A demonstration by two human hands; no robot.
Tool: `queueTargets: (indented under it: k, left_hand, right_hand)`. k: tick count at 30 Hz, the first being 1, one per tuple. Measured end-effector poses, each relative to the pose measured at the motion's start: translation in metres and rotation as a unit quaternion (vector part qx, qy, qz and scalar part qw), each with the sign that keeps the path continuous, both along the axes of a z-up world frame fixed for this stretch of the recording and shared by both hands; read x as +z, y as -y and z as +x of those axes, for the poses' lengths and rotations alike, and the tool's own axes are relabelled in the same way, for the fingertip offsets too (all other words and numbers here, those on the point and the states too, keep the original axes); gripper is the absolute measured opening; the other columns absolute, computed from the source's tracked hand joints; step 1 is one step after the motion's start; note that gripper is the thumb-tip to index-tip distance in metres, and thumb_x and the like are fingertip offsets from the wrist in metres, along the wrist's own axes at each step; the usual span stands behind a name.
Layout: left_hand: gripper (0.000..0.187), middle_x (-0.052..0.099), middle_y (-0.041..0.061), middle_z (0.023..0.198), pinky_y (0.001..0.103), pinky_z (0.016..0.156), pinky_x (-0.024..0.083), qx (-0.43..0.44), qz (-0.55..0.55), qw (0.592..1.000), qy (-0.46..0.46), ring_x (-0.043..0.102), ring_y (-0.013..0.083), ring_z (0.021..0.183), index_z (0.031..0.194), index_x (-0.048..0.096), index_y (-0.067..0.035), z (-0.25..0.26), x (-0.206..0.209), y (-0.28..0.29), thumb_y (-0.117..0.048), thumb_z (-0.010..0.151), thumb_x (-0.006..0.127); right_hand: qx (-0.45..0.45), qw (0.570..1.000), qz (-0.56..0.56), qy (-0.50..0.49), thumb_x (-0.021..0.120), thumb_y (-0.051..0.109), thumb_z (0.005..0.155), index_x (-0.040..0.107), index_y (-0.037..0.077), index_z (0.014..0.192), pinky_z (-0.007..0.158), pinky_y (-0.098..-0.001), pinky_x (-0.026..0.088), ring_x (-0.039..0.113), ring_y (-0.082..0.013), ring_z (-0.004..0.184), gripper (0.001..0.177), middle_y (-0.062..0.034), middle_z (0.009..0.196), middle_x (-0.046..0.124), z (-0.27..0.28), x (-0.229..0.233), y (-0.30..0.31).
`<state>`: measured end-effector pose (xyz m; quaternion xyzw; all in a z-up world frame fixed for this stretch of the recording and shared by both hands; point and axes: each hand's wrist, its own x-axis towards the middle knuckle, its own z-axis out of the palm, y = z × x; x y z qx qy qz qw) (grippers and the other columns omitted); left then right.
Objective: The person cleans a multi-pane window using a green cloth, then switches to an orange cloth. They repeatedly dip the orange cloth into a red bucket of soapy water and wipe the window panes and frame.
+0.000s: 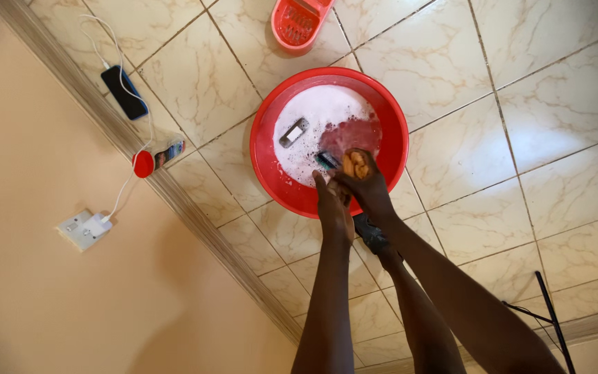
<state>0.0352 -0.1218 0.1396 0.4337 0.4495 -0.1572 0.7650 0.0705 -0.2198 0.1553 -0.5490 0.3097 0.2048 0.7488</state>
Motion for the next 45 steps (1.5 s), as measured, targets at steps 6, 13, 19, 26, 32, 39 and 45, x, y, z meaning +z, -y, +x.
queueTargets:
  k: [6,13,19,26,32,39,45]
  left_hand:
    - [0.076,0.06,0.016,0.146,0.04,0.111,0.041,0.034,-0.087,0.994,-0.057,0.055,0.0264,0.125,0.153,0.029,-0.012,0.023,0.044,-0.008,-0.063,0.099,0.047]
    - [0.056,0.061,0.016,0.142,0.045,0.11,0.044,-0.059,0.0,0.998,-0.012,0.057,0.0277,0.132,0.149,0.041,-0.007,0.009,0.023,-0.007,-0.038,0.104,0.05]
    - [0.041,0.068,0.014,0.131,0.044,0.106,0.049,-0.079,0.054,0.995,-0.026,0.062,0.0239,0.124,0.138,0.052,-0.005,-0.001,0.011,-0.005,-0.03,0.106,0.05]
    - [0.037,0.07,0.011,0.124,0.043,0.101,0.051,-0.084,0.078,0.993,-0.025,0.064,0.0221,0.122,0.135,0.056,-0.006,-0.002,0.006,-0.012,-0.027,0.105,0.051]
    - [0.035,0.07,0.01,0.121,0.04,0.097,0.054,-0.081,0.099,0.991,-0.032,0.067,0.0212,0.118,0.131,0.058,-0.005,0.004,0.007,-0.012,-0.028,0.105,0.053]
    - [0.036,0.07,0.01,0.12,0.039,0.097,0.054,-0.089,0.126,0.988,-0.023,0.067,0.0205,0.117,0.131,0.059,-0.006,0.007,0.008,-0.016,-0.028,0.102,0.056]
    - [0.035,0.07,0.009,0.121,0.038,0.095,0.055,-0.129,0.143,0.981,-0.031,0.067,0.0178,0.113,0.129,0.061,-0.003,0.004,0.007,-0.022,-0.023,0.101,0.059]
  right_hand:
    - [-0.059,0.996,0.052,-0.045,0.074,0.009,0.09,0.065,0.002,0.12,0.07,-0.0275,0.055,0.066,-0.0141,0.082,0.031,-0.0065,0.099,0.069,-0.002,-0.09,0.007]
    - [-0.045,0.987,0.097,-0.121,0.068,0.003,0.081,0.059,0.015,0.121,0.049,-0.032,0.052,0.068,-0.019,0.066,0.042,-0.0073,0.088,0.068,0.024,-0.124,0.015]
    - [0.013,0.983,0.142,-0.118,0.078,0.012,0.086,0.062,0.006,0.107,0.046,-0.0308,0.047,0.067,-0.0183,0.062,0.027,-0.0071,0.081,0.066,0.03,-0.121,0.02]
    - [0.062,0.989,0.053,-0.124,0.078,0.028,0.091,0.065,0.004,0.084,0.046,-0.0305,0.047,0.059,-0.0152,0.052,0.028,-0.0071,0.067,0.062,0.033,-0.084,0.017]
    - [0.047,0.989,0.061,-0.129,0.064,0.023,0.092,0.064,0.003,0.077,0.046,-0.0319,0.048,0.059,-0.0147,0.05,0.024,-0.0068,0.065,0.062,0.015,-0.085,0.012]
    - [0.086,0.994,0.036,-0.051,0.06,0.025,0.093,0.062,0.002,0.072,0.047,-0.0315,0.048,0.059,-0.0148,0.05,0.031,-0.007,0.063,0.06,0.004,-0.087,0.005]
    - [0.0,0.994,0.045,-0.096,0.059,0.023,0.095,0.061,0.0,0.076,0.05,-0.0328,0.046,0.057,-0.0176,0.053,0.03,-0.0088,0.065,0.061,0.004,-0.086,-0.007]
